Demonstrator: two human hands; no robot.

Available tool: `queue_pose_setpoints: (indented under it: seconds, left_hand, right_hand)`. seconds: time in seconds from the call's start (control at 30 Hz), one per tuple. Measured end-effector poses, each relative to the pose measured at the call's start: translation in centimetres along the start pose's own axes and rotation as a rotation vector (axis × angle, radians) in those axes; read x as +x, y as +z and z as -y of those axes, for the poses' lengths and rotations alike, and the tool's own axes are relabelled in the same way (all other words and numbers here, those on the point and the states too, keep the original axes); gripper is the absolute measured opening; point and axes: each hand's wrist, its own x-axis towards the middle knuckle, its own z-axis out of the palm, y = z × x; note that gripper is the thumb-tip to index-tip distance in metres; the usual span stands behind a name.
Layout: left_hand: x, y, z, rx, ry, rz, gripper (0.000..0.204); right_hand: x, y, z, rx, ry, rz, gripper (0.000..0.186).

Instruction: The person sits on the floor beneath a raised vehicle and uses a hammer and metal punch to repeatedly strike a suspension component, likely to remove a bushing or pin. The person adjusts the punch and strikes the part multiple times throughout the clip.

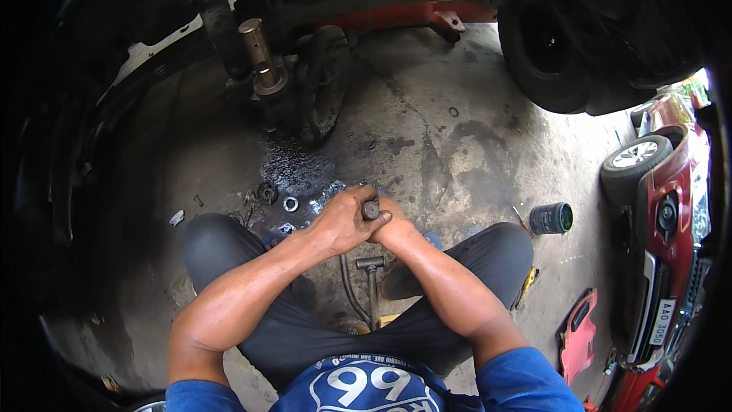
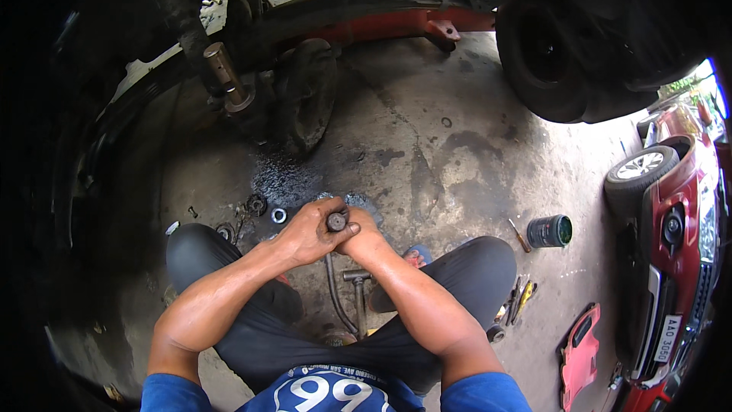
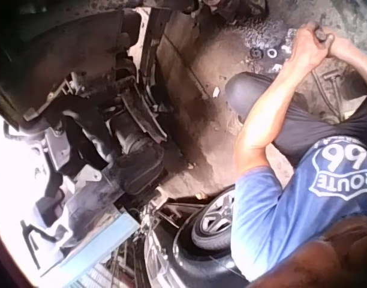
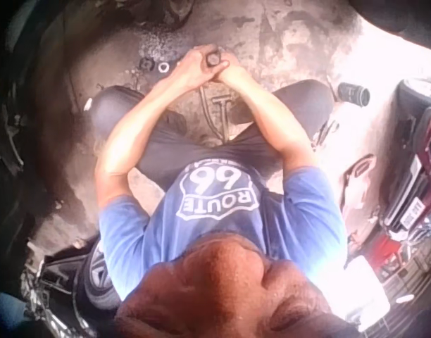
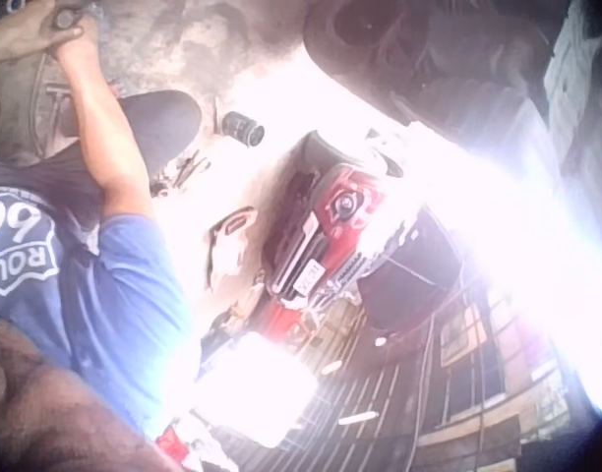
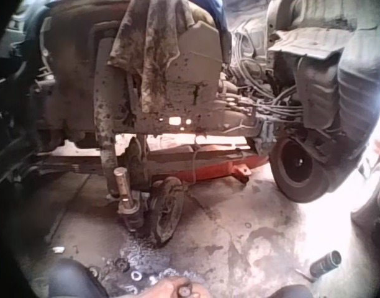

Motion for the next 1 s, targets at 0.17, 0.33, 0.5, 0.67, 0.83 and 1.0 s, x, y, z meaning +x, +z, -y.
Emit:
queue_pose_setpoints:
  seconds: [0.17,0.33,0.5,0.67,0.83,1.0]
  left_hand:
    - [0.0,-0.1,-0.2,-0.005,-0.013,0.003,0.04]
    - [0.1,0.4,0.8,0.024,0.009,-0.011,0.041]
    - [0.8,-0.2,1.0,-0.175,-0.097,-0.037,0.043]
    - [2.2,-3.3,-0.3,-0.786,-0.679,-0.143,0.047]
    - [2.4,-4.5,-0.6,-1.116,-0.639,-0.226,0.039]
    - [2.4,-4.1,0.0,-1.127,-0.676,-0.231,0.038]
  right_hand:
    - [0.0,-0.5,0.1,-0.022,-0.019,0.011,0.023]
    - [-0.1,-0.4,0.1,-0.033,-0.024,0.024,0.024]
    - [-0.1,-1.1,1.0,-0.014,-0.06,-0.089,0.024]
    - [0.0,-2.5,2.0,0.076,0.165,0.055,0.026]
    - [-0.1,-2.6,1.7,0.009,0.06,0.042,0.024]
    - [0.1,-2.4,1.5,0.032,0.105,0.085,0.027]
